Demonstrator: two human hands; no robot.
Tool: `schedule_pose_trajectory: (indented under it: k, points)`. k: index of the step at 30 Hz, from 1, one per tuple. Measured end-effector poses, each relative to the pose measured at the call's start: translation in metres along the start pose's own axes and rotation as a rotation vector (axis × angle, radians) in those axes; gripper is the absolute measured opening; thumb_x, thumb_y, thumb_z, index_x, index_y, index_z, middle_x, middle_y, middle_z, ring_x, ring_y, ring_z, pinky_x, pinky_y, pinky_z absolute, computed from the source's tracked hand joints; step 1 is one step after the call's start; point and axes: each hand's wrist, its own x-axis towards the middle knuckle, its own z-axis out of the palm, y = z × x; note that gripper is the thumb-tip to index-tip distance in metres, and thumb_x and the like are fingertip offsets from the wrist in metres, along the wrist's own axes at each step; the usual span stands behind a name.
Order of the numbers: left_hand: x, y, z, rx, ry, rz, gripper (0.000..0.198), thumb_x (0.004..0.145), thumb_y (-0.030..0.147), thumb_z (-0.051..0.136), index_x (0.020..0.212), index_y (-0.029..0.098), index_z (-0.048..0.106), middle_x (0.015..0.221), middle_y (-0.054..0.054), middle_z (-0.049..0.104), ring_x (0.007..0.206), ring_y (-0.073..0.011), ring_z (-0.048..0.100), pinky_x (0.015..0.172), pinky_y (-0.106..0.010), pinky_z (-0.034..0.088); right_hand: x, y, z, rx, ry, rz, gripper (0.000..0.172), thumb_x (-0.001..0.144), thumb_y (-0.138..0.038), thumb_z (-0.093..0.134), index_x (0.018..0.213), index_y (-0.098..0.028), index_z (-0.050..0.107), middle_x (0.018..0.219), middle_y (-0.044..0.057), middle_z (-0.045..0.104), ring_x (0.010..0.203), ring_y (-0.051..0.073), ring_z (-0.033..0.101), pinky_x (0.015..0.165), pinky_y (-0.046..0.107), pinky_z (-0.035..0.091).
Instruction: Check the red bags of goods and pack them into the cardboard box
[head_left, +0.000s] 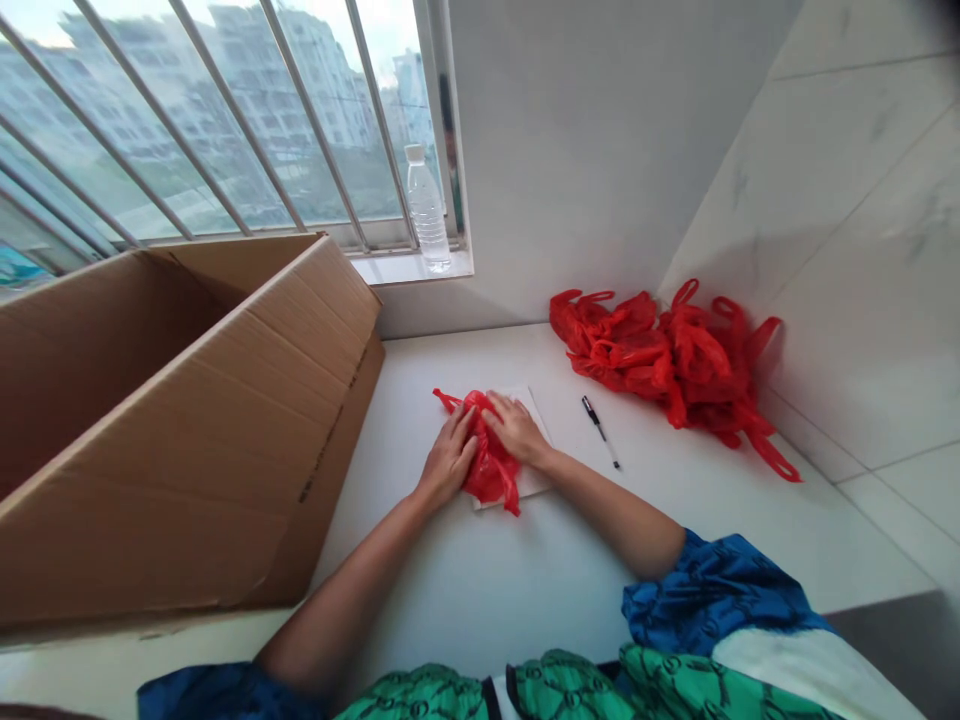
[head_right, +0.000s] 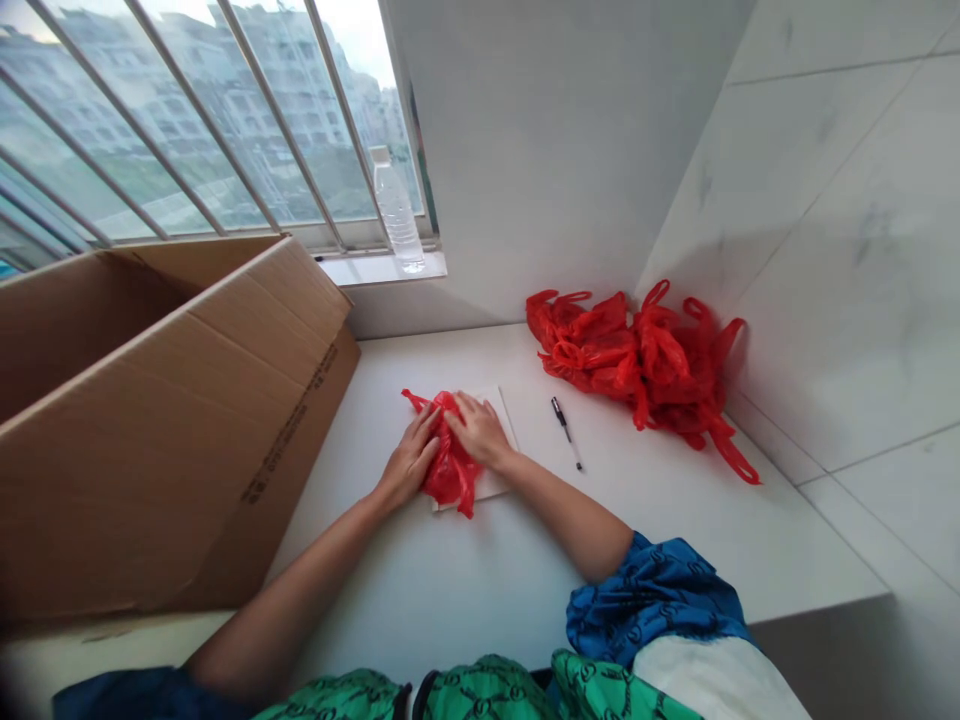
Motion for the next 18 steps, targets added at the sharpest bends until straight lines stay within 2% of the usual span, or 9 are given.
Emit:
schedule_pose_trajectory:
  k: [3, 4, 5, 7, 9, 12, 15, 18]
  points:
    - [0.003, 0.01, -0.017, -0.044, 0.222, -0.064, 0.044, 0.099, 0.04, 0.038, 0.136, 0.021, 0.052, 0.138, -0.011, 0.054, 0.13, -0.0227, 0.05, 0.11, -0.043, 0.042, 0.014, 0.017, -0.024, 0.269, 0.249, 0.106, 0.053, 0.098, -0.052, 0.033, 0.127, -0.017, 0.059, 0.129, 0.013, 0.063, 0.113, 0.021, 0.061, 0.097, 0.034, 0.047]
    - [0.006, 0.016, -0.024, -0.032, 0.246, -0.083, 0.042, 0.099, 0.041, 0.038, 0.133, 0.021, 0.054, 0.128, -0.01, 0.06, 0.12, -0.0221, 0.057, 0.103, -0.04, 0.047, 0.017, 0.023, -0.031, 0.299, 0.297, 0.137, 0.053, 0.098, -0.053, 0.031, 0.123, -0.016, 0.06, 0.118, 0.013, 0.067, 0.1, 0.02, 0.065, 0.087, 0.032, 0.051]
    - [0.01, 0.024, -0.03, 0.001, 0.225, -0.105, 0.04, 0.099, 0.042, 0.039, 0.13, 0.022, 0.056, 0.118, -0.009, 0.064, 0.109, -0.0214, 0.062, 0.095, -0.037, 0.05, 0.02, 0.03, -0.037, 0.307, 0.321, 0.164, 0.054, 0.099, -0.053, 0.028, 0.12, -0.015, 0.061, 0.105, 0.011, 0.069, 0.087, 0.019, 0.066, 0.078, 0.03, 0.052]
    - [0.02, 0.042, -0.038, 0.126, 0.067, -0.155, 0.04, 0.099, 0.046, 0.038, 0.127, 0.025, 0.058, 0.105, -0.006, 0.069, 0.094, -0.0214, 0.066, 0.083, -0.034, 0.052, 0.021, 0.04, -0.043, 0.317, 0.33, 0.201, 0.056, 0.099, -0.053, 0.024, 0.114, -0.014, 0.062, 0.08, 0.005, 0.067, 0.065, 0.016, 0.06, 0.064, 0.026, 0.048]
    - [0.032, 0.058, -0.038, 0.309, -0.096, -0.209, 0.045, 0.098, 0.055, 0.036, 0.126, 0.028, 0.057, 0.106, -0.006, 0.072, 0.093, -0.0256, 0.068, 0.077, -0.036, 0.051, 0.019, 0.045, -0.043, 0.326, 0.328, 0.205, 0.055, 0.099, -0.054, 0.026, 0.107, -0.015, 0.064, 0.065, 0.0, 0.06, 0.058, 0.015, 0.056, 0.061, 0.025, 0.044]
    - [0.045, 0.07, -0.027, 0.544, -0.233, -0.257, 0.057, 0.092, 0.066, 0.041, 0.127, 0.023, 0.055, 0.106, -0.012, 0.072, 0.094, -0.0332, 0.068, 0.074, -0.038, 0.05, 0.015, 0.045, -0.041, 0.324, 0.313, 0.171, 0.048, 0.098, -0.053, 0.035, 0.099, -0.018, 0.067, 0.059, -0.003, 0.056, 0.06, 0.014, 0.056, 0.065, 0.024, 0.042]
    - [0.048, 0.069, -0.022, 0.615, -0.287, -0.242, 0.05, 0.089, 0.055, 0.052, 0.126, 0.021, 0.055, 0.104, -0.013, 0.072, 0.092, -0.0335, 0.068, 0.071, -0.037, 0.05, 0.013, 0.043, -0.041, 0.315, 0.312, 0.146, 0.045, 0.098, -0.051, 0.038, 0.097, -0.018, 0.069, 0.056, -0.004, 0.054, 0.058, 0.014, 0.055, 0.066, 0.024, 0.041]
    - [0.035, 0.069, -0.039, 0.543, -0.235, -0.222, 0.039, 0.09, 0.037, 0.051, 0.127, 0.026, 0.054, 0.099, -0.007, 0.072, 0.089, -0.0274, 0.068, 0.071, -0.034, 0.05, 0.015, 0.045, -0.042, 0.316, 0.329, 0.143, 0.046, 0.098, -0.05, 0.037, 0.097, -0.018, 0.069, 0.057, -0.004, 0.056, 0.06, 0.014, 0.057, 0.066, 0.024, 0.041]
